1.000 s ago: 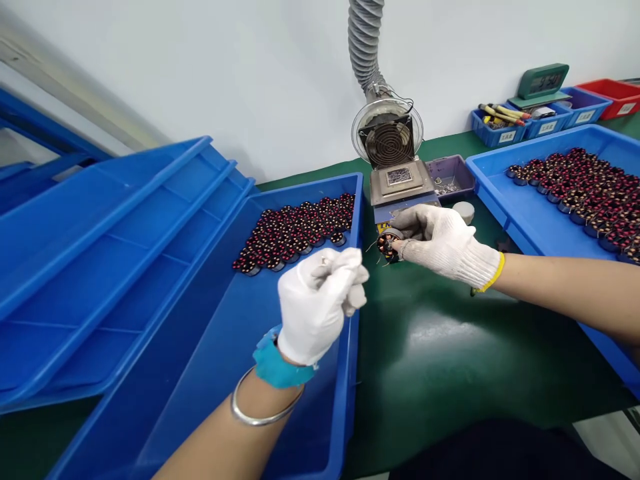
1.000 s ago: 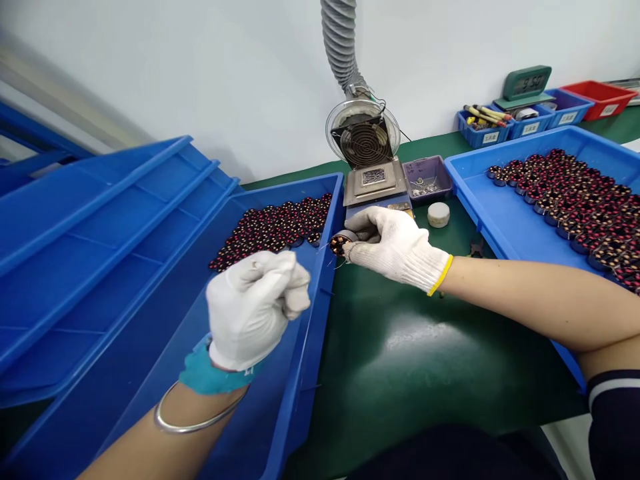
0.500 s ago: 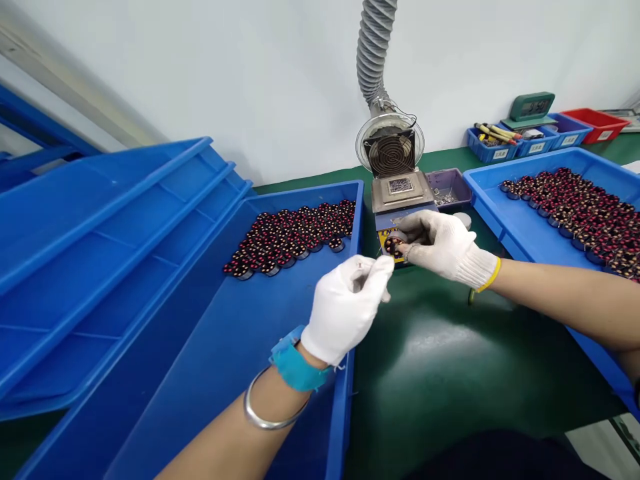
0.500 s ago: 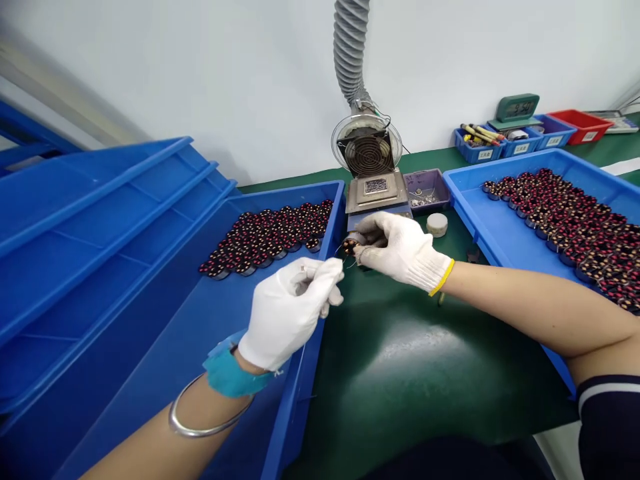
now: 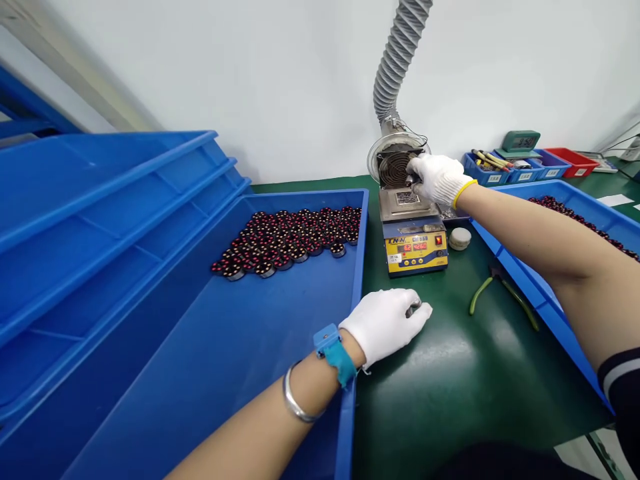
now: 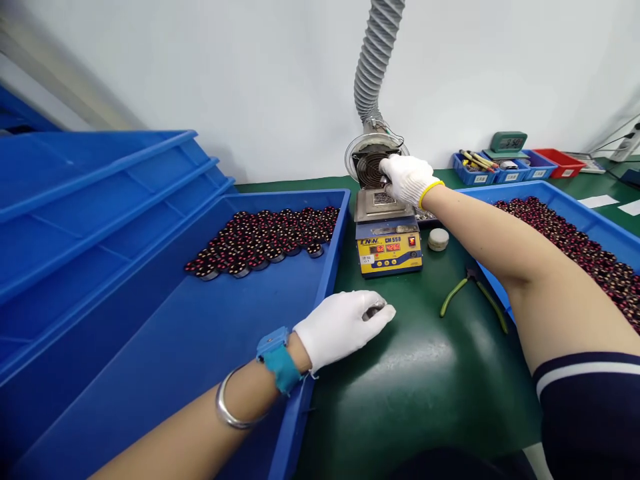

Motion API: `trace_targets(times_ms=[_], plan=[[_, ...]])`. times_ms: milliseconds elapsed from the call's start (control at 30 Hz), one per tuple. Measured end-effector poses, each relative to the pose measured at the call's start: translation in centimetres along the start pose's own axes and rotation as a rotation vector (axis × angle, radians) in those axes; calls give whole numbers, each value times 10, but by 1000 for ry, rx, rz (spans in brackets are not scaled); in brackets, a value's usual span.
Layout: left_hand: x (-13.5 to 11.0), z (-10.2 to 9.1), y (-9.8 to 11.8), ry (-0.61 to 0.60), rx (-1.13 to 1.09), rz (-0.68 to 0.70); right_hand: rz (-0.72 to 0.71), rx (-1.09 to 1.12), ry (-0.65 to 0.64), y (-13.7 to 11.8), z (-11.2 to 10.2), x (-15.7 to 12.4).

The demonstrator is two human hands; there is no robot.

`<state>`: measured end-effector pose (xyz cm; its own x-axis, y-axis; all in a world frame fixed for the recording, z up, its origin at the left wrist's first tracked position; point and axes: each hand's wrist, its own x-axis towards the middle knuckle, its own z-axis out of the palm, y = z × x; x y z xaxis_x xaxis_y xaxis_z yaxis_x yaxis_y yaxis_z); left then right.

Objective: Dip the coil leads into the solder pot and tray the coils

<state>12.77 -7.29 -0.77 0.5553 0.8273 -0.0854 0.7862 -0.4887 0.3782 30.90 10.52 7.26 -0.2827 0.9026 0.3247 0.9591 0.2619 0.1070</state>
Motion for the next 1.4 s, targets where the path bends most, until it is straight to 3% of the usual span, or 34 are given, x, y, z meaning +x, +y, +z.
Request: trace_targets(times_ms=[400,533,667,800,933,1067,1267,1400], plan=[[0,4,-2,3,-2,10,-44,-96,-74,-11,7,1],[0,4,-4,20,-43,12,-6,-34,-32,-8,2,2],[2,4,-4,90,-210,-25,81,154,89,-3,-6,-2],[5,2,-4,238,-586,-122,204,442,95,-12,-14,-24],[11,1,-7,474,-1003,-200,299,782,-36,-39,-17,-63],[16,2,-12,623,-1179,-246,335,1061,-238,-65,-9,-99],[16,-2,-12,642,-1278,-247,244,1415,-501,-68,8,-119],[16,-4,-12,604,-1263,-260,208,1526,-550,-60,6,-120]])
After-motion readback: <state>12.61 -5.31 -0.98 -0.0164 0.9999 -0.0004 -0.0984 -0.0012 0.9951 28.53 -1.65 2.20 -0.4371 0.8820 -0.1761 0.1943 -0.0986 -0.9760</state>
